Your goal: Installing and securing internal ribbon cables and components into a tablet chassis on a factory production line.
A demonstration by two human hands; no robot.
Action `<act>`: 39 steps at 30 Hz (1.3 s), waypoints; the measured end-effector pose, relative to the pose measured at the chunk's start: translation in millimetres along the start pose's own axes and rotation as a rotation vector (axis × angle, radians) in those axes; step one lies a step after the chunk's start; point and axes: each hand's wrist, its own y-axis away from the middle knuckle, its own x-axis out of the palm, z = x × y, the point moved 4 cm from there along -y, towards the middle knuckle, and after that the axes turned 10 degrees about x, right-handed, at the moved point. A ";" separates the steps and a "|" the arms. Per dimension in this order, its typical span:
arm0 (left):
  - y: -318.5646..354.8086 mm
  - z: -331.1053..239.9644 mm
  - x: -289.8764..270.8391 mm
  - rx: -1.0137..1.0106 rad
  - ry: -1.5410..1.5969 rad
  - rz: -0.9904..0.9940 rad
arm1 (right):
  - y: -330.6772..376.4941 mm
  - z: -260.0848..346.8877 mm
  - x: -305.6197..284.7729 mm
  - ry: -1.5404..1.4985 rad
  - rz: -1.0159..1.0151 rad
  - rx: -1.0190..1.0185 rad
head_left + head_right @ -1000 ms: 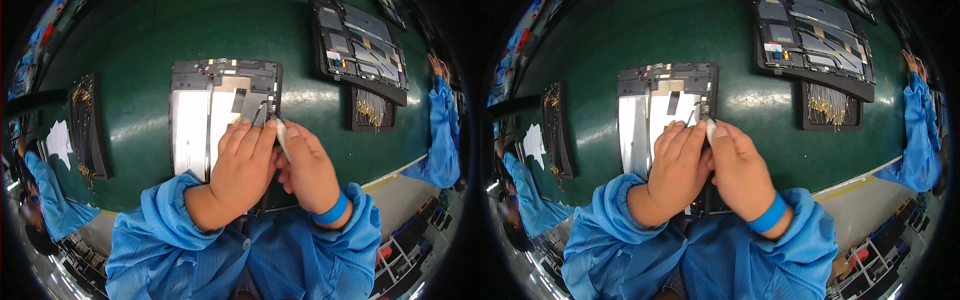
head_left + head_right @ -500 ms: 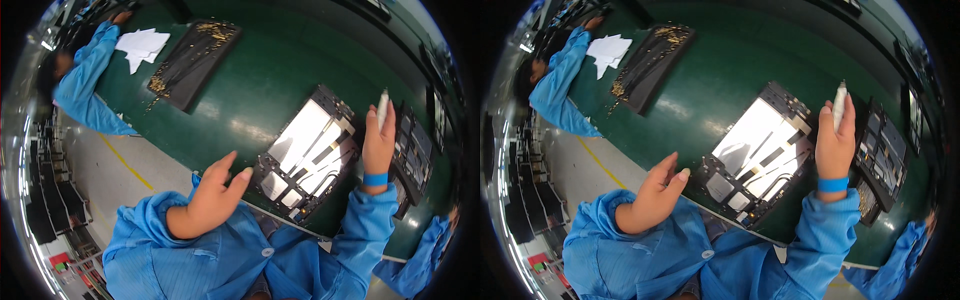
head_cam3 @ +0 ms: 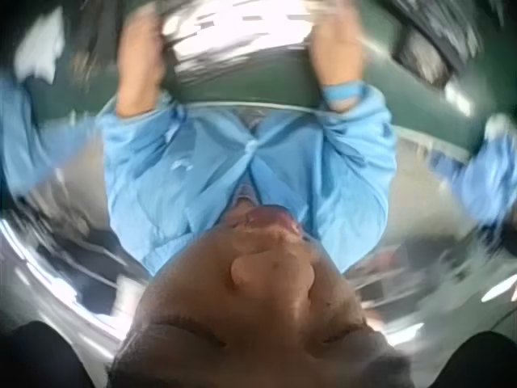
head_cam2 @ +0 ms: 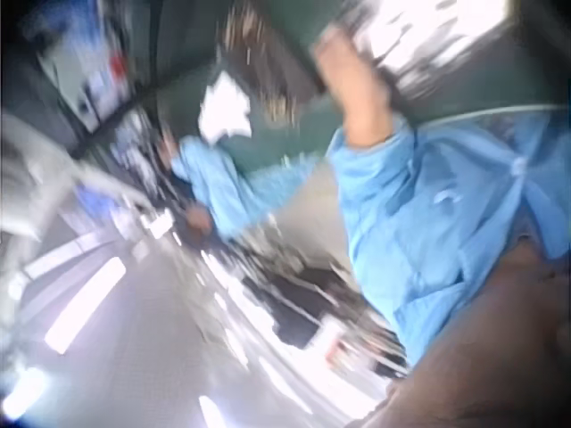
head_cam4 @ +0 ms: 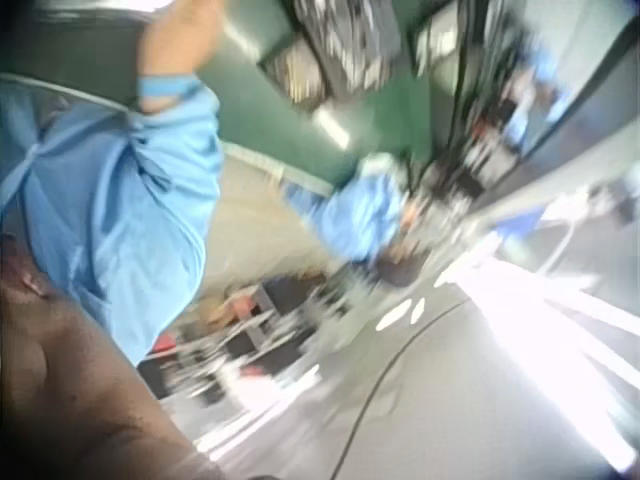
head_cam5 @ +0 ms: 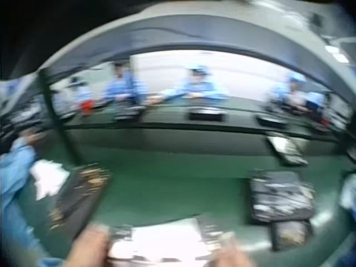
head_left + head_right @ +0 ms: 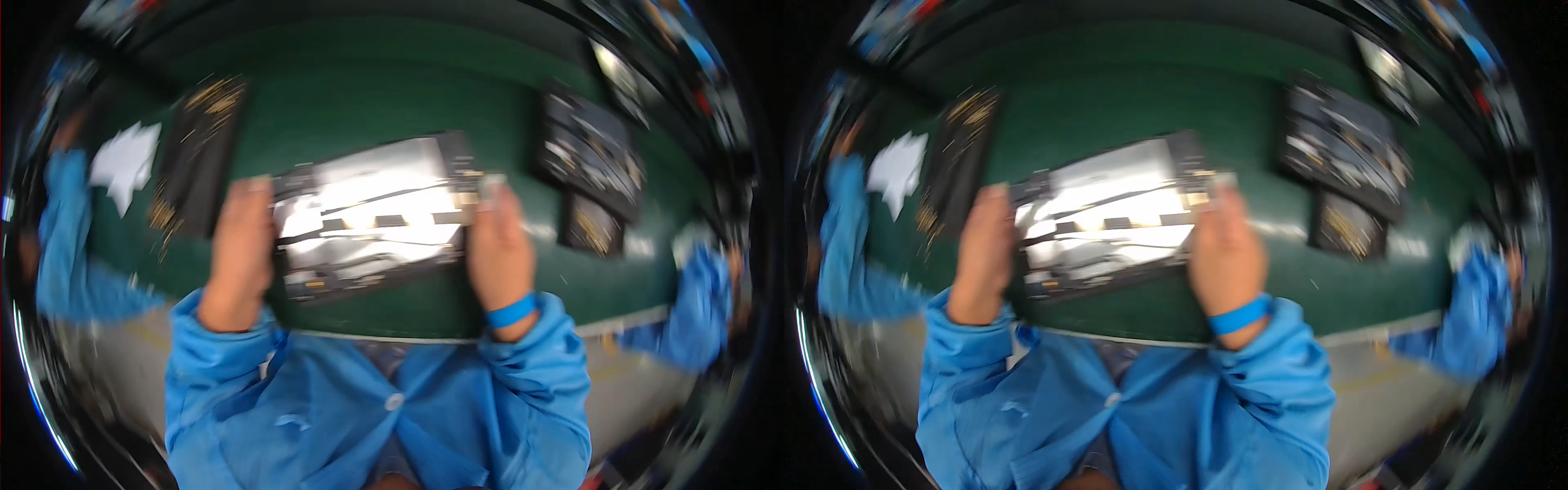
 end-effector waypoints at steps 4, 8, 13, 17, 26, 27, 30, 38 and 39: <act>-28.3 -3.1 -4.0 -0.060 -0.029 -0.152 | 42.4 -16.3 -14.1 -0.346 -0.011 0.122; -53.2 10.3 3.9 0.049 -0.026 -0.024 | 48.6 -38.9 -64.2 -0.989 -0.095 0.657; -25.0 16.5 -13.0 0.041 -0.113 -0.136 | 46.1 -68.8 -123.5 -0.970 -0.301 0.665; -5.0 25.5 -28.2 0.051 -0.166 -0.135 | 42.2 -103.4 -148.2 -0.229 -0.320 0.490; 35.1 7.6 -25.3 0.246 -0.448 -0.111 | 9.7 -148.6 -95.2 -0.628 -0.322 0.755; 38.2 10.1 -26.3 0.245 -0.441 -0.107 | 4.9 -153.5 -94.5 -0.569 -0.307 0.732; 34.3 11.1 -23.0 0.219 -0.494 -0.079 | 13.9 -162.6 -109.1 -0.464 -0.376 0.721; 83.1 -35.6 18.1 1.076 -0.781 0.163 | 68.6 -70.7 -149.1 -0.286 -0.402 0.648; 92.9 -43.5 24.4 1.104 -0.823 0.289 | 68.7 -54.9 -147.7 -0.267 -0.246 0.579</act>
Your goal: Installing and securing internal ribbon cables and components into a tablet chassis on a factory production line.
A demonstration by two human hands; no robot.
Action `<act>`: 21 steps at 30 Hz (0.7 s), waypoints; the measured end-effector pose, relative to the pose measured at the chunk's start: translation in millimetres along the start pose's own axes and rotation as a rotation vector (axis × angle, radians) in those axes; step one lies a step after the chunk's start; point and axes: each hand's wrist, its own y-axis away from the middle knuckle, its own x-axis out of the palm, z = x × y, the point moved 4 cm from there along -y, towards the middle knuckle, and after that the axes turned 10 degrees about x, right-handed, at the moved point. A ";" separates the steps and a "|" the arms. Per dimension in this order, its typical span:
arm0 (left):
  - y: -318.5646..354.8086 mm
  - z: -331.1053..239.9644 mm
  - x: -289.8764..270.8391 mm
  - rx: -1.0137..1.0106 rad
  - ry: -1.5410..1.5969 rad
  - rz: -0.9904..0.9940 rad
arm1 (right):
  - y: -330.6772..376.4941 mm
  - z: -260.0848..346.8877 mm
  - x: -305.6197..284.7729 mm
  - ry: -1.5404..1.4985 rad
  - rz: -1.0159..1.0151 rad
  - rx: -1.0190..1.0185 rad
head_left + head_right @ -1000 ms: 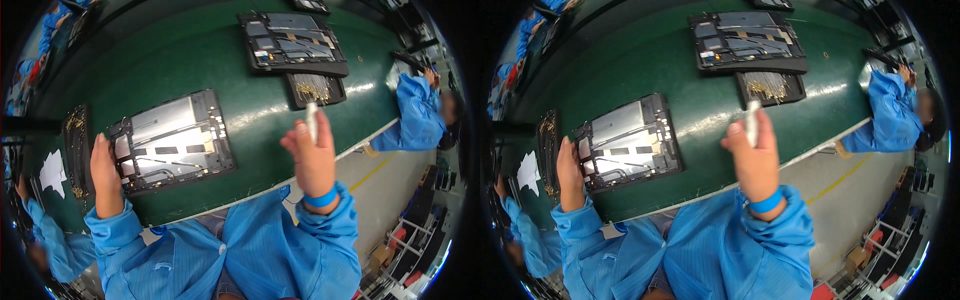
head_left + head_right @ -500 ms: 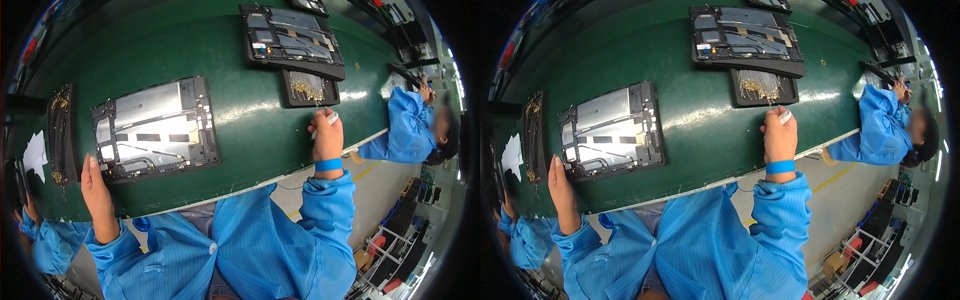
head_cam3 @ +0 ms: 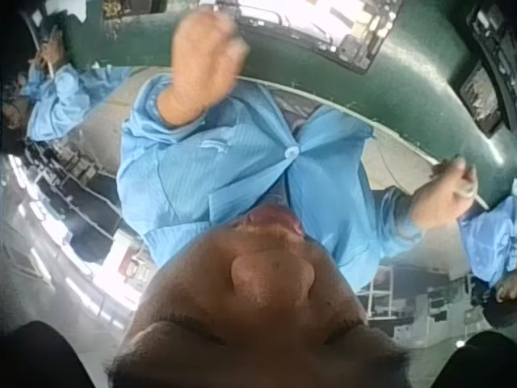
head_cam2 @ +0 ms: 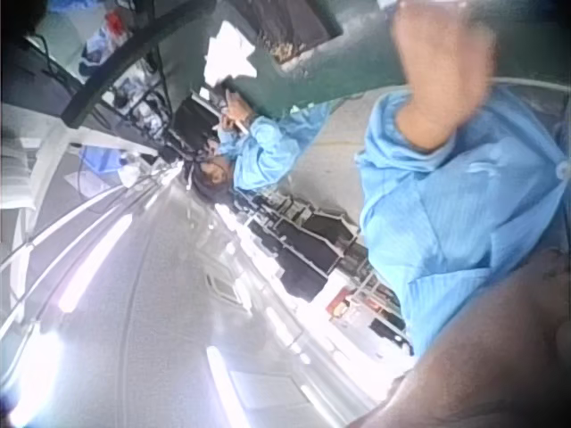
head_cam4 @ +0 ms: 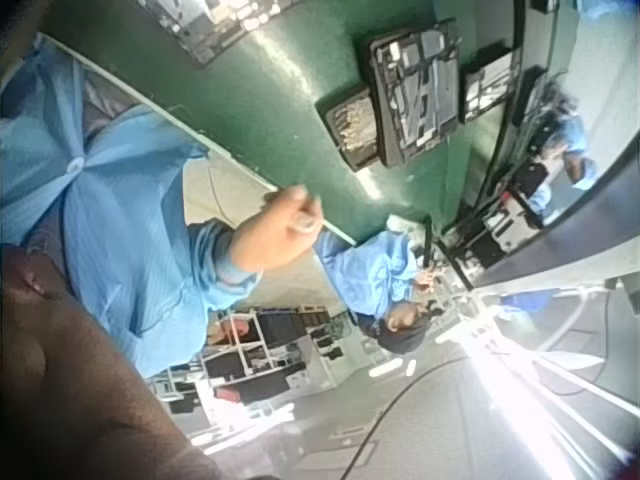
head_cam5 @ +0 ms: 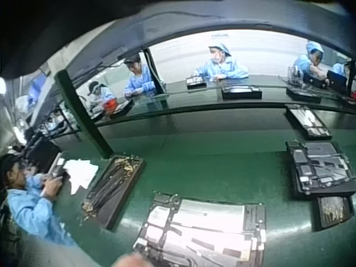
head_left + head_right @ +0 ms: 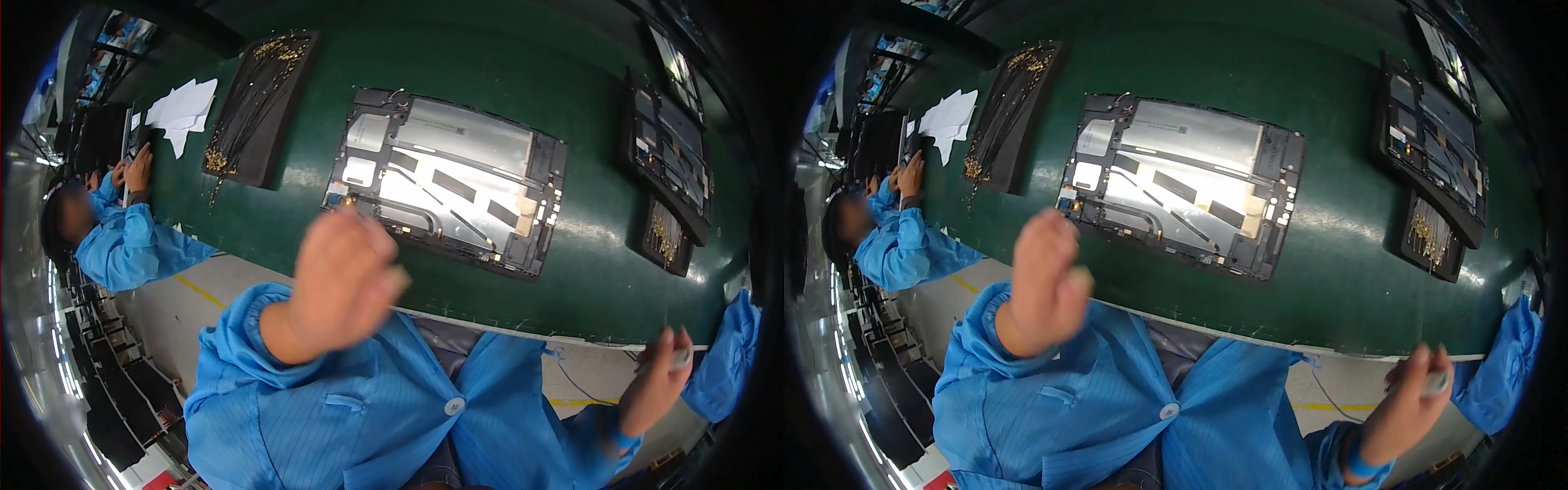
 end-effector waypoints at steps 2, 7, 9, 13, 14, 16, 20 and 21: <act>8.5 -24.1 8.7 0.227 0.295 -0.117 | 29.9 16.0 20.2 0.022 0.343 -0.224; -8.8 -55.5 28.4 0.370 0.429 0.103 | 75.0 24.5 97.1 -0.034 1.229 -0.273; 0.7 -49.5 31.7 0.295 0.457 0.134 | 79.2 16.9 110.7 -0.138 1.245 -0.009; 1.4 -38.3 36.8 0.180 0.355 0.109 | 78.0 9.5 130.8 -0.153 1.225 0.323; 0.3 -35.4 38.6 0.161 0.272 0.095 | 75.6 8.2 133.8 -0.145 1.218 0.324; -2.7 -25.0 51.9 0.109 0.222 0.105 | 63.3 5.3 136.1 -0.339 0.989 0.398; -15.4 -5.2 65.9 0.089 0.111 0.084 | 39.1 10.7 137.9 -0.473 0.620 0.132; -15.3 -2.3 67.8 0.092 0.101 0.120 | 37.6 14.3 140.0 -0.464 0.609 0.082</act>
